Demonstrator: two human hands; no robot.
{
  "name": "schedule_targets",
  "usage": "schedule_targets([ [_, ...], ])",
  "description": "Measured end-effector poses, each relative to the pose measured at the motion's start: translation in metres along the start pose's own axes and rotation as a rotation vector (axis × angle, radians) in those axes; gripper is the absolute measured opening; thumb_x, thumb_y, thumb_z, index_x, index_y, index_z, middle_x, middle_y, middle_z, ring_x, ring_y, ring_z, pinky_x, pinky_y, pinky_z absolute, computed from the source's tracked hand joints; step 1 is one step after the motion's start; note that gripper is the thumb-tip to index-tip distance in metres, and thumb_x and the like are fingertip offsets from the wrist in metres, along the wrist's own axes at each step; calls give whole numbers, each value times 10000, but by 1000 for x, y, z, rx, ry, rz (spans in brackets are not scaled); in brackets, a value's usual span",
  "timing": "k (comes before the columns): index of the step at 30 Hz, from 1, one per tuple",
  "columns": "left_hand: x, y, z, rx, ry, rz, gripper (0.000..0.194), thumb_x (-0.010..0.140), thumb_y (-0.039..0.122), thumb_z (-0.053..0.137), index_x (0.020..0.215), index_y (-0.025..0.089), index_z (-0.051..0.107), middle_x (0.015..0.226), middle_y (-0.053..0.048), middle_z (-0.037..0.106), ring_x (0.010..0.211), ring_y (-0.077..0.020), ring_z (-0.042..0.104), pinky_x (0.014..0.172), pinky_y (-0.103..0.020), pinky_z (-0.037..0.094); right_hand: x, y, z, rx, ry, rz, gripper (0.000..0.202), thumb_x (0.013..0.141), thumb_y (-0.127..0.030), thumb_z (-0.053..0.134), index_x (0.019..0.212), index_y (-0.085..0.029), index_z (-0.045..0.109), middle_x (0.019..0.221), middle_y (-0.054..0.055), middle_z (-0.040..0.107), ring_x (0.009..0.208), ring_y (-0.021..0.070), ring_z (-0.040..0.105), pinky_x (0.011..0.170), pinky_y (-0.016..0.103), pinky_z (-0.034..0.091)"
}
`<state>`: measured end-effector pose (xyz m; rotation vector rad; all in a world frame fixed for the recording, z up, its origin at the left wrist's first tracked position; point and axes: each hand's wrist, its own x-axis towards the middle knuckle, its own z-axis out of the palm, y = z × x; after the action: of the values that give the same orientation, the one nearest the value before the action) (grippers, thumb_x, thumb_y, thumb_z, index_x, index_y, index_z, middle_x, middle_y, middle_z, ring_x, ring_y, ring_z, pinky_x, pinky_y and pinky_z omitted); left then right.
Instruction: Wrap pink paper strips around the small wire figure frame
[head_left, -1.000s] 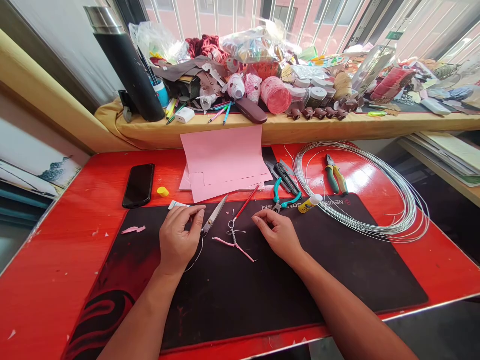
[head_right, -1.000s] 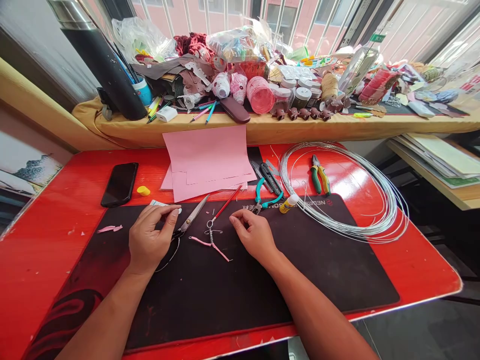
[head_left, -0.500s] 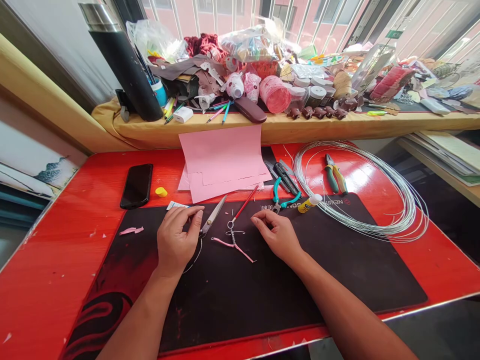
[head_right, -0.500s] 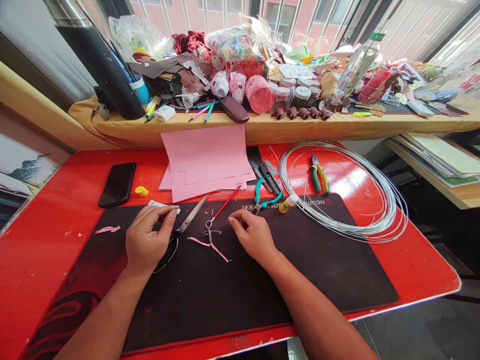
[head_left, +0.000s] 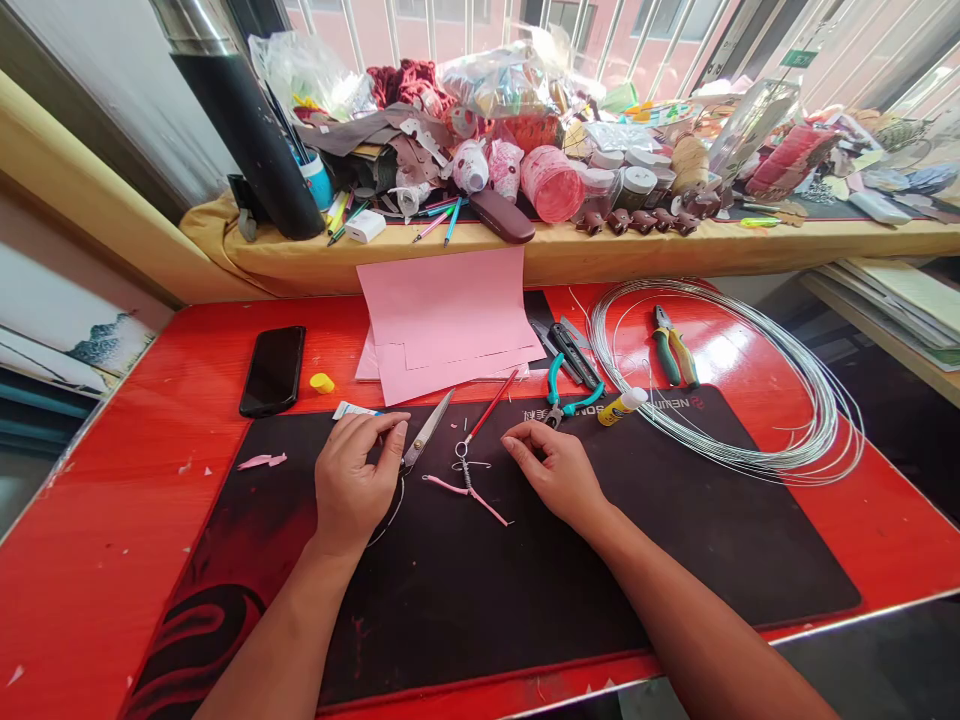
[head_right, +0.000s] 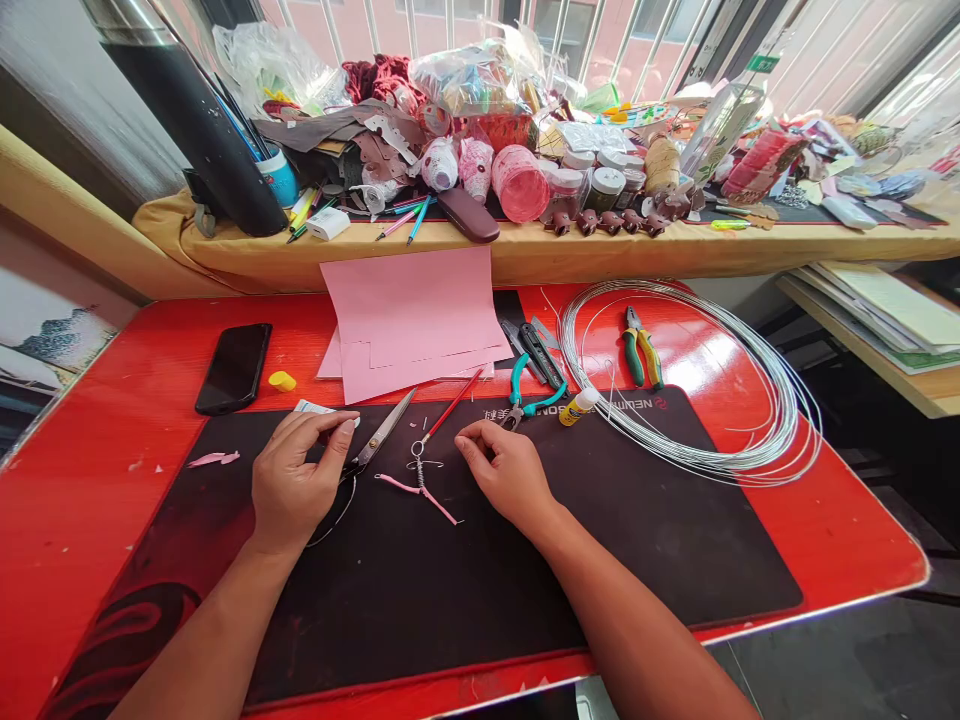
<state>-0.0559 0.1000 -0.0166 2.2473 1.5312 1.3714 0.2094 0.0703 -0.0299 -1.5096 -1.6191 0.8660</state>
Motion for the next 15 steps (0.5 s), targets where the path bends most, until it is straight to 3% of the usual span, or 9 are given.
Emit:
schedule_targets([
  [15,0,0,2,-6,-10,4,116,1004,173,640,1012,179,756,848,-50,737,781,-196,634,799,-345,517,-1,-2,0,-24,-30,20,234,1006,-406,607,930,-220,726,703,-2,655,620,163,546,561,285,371],
])
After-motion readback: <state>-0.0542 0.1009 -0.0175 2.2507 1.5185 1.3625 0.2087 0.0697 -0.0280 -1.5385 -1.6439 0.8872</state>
